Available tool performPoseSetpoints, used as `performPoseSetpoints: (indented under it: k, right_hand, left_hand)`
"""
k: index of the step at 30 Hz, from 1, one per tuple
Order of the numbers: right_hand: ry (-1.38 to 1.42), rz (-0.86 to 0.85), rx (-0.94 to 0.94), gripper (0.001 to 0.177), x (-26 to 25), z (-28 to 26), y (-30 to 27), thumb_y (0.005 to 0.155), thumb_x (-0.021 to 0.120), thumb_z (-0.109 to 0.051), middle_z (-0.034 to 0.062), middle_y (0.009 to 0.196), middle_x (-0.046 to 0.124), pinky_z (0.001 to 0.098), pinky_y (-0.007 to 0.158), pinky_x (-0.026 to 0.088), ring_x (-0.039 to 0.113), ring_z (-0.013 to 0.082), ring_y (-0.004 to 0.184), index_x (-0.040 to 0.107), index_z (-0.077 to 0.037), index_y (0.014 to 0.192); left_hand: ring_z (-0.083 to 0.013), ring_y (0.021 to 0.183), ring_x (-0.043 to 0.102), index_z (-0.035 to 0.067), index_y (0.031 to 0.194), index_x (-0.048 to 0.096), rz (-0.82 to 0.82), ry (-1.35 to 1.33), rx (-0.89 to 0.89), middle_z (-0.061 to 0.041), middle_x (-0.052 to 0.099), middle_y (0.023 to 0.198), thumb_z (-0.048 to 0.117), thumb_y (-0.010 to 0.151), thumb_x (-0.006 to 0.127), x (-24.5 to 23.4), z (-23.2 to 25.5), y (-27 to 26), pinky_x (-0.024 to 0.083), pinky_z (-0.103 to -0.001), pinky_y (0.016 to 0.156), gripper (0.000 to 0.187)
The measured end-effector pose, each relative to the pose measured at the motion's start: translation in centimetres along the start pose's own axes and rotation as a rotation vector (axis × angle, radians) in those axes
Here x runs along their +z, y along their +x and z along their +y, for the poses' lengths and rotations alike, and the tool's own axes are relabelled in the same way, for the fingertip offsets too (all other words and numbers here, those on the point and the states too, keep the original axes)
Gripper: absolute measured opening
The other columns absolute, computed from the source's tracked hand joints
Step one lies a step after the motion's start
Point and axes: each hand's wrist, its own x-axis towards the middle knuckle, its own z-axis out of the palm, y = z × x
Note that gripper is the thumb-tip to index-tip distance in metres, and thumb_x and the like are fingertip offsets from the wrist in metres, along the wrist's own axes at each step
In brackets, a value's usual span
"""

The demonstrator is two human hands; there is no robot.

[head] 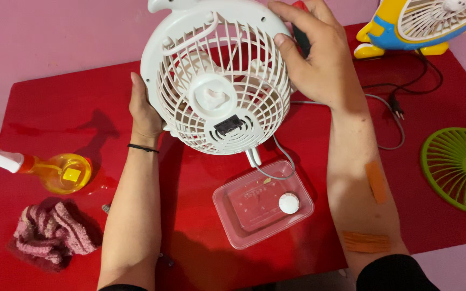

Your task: The person uses a screwdriver to remove screws from the front grille of a small white desk fan. They then separate the grille from the fan body, exposing the blades, and continue to remove additional screws from the rear housing.

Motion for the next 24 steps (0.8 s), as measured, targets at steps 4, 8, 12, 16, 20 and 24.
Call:
performPoseSetpoints:
  k: [4,8,12,16,20,24]
  right_hand:
    - [-0.049,-0.017,0.036,0.033,0.0,-0.6,0.3,0.105,0.069,0.005,0.0216,0.14,0.06,0.0386,0.116,0.049,0.059,0.0351,0.138,0.063,0.002,0.137]
    - [-0.031,-0.013,-0.049,0.035,-0.2,-1.2,0.5,0.101,0.069,0.009,0.0222,0.139,0.06,0.0379,0.112,0.05,0.061,0.0357,0.133,0.062,0.003,0.136]
    - [-0.021,-0.021,0.023,0.038,-0.4,-1.5,0.4,0.101,0.07,0.009,0.0197,0.135,0.064,0.0341,0.104,0.053,0.067,0.03,0.12,0.065,0.0,0.138]
    - [0.012,-0.023,0.057,0.039,-0.6,-1.4,0.3,0.101,0.073,0.008,0.019,0.129,0.065,0.0333,0.098,0.053,0.068,0.0287,0.114,0.065,-0.001,0.139]
    - [0.027,-0.029,0.023,0.04,-0.8,-1.3,0.3,0.101,0.072,0.01,0.0188,0.131,0.064,0.0328,0.104,0.054,0.067,0.0266,0.122,0.064,0.001,0.138]
    - [0.043,-0.047,0.096,0.04,-1.1,-1.4,0.4,0.099,0.073,0.007,0.0157,0.12,0.063,0.0277,0.094,0.051,0.063,0.0201,0.108,0.065,0.001,0.138]
  left_hand:
    - [-0.0276,0.139,0.057,-0.004,0.156,0.043,0.0,-0.018,0.013,-0.016,0.056,0.152,0.059,0.11,0.035,-0.1,0.0,0.1,0.046,-0.041,0.122,0.078]
    - [-0.0276,0.141,0.056,-0.003,0.157,0.042,-0.007,-0.059,0.003,-0.015,0.056,0.154,0.059,0.109,0.034,-0.2,0.1,0.1,0.045,-0.041,0.124,0.079]
    - [-0.0279,0.141,0.056,-0.004,0.158,0.041,-0.004,-0.02,0.014,-0.016,0.055,0.154,0.059,0.11,0.034,0.1,0.4,0.1,0.045,-0.042,0.123,0.079]
    - [-0.0271,0.133,0.061,-0.006,0.153,0.045,0.013,0.065,0.036,-0.018,0.059,0.148,0.058,0.11,0.037,0.4,0.5,0.1,0.05,-0.041,0.117,0.078]
    - [-0.0244,0.123,0.066,-0.01,0.147,0.05,0.043,0.118,0.087,-0.018,0.065,0.139,0.057,0.11,0.04,-0.1,0.2,0.2,0.054,-0.039,0.109,0.077]
    - [-0.0223,0.111,0.069,-0.011,0.139,0.056,0.08,0.157,0.098,-0.018,0.069,0.128,0.058,0.11,0.045,-0.4,-0.1,0.2,0.056,-0.038,0.1,0.076]
